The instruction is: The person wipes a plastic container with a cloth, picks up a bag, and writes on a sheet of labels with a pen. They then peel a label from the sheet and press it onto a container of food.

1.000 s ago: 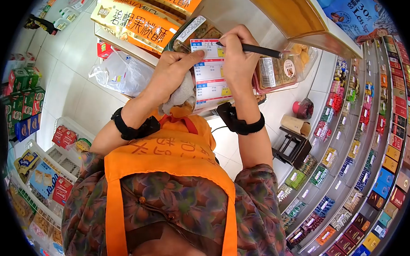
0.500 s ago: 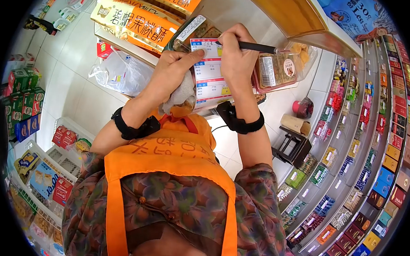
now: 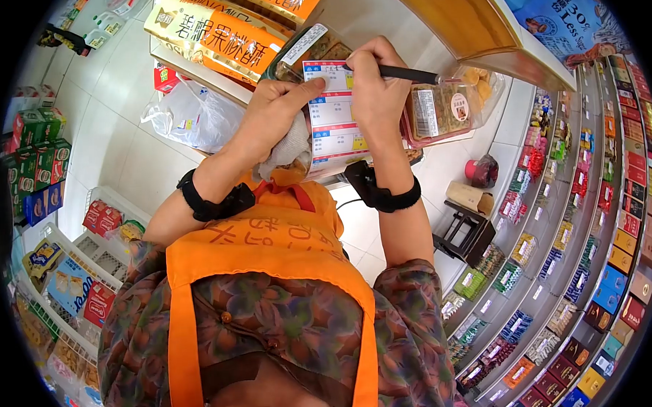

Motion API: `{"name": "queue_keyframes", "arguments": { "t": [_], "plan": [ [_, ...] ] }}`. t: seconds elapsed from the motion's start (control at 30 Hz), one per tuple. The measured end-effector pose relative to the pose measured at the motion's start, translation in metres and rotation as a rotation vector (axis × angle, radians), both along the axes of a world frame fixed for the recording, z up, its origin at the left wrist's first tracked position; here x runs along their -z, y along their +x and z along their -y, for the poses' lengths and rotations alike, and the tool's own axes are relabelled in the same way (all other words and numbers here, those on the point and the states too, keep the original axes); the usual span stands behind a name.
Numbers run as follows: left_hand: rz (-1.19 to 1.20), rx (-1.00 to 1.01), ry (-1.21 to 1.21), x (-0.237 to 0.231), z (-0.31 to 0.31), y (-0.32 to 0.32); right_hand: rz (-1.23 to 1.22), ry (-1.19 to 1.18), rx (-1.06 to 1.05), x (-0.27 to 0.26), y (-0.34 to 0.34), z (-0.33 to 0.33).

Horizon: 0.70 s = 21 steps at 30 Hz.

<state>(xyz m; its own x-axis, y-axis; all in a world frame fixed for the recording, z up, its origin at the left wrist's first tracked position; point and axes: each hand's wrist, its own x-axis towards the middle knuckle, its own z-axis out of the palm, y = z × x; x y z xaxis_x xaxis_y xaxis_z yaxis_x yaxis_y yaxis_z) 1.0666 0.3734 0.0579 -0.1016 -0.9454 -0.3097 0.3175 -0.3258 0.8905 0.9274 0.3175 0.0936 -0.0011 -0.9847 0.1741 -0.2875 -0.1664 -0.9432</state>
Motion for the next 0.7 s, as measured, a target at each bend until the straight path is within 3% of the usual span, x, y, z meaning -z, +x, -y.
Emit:
{"name": "queue_keyframes", "arguments": {
  "t": [0.7],
  "plan": [
    [0.016,-0.015,-0.02,0.0037,0.0008,-0.0007,-0.025,-0.034,-0.015,0.0008,-0.0026,-0.0006]
  ]
}}
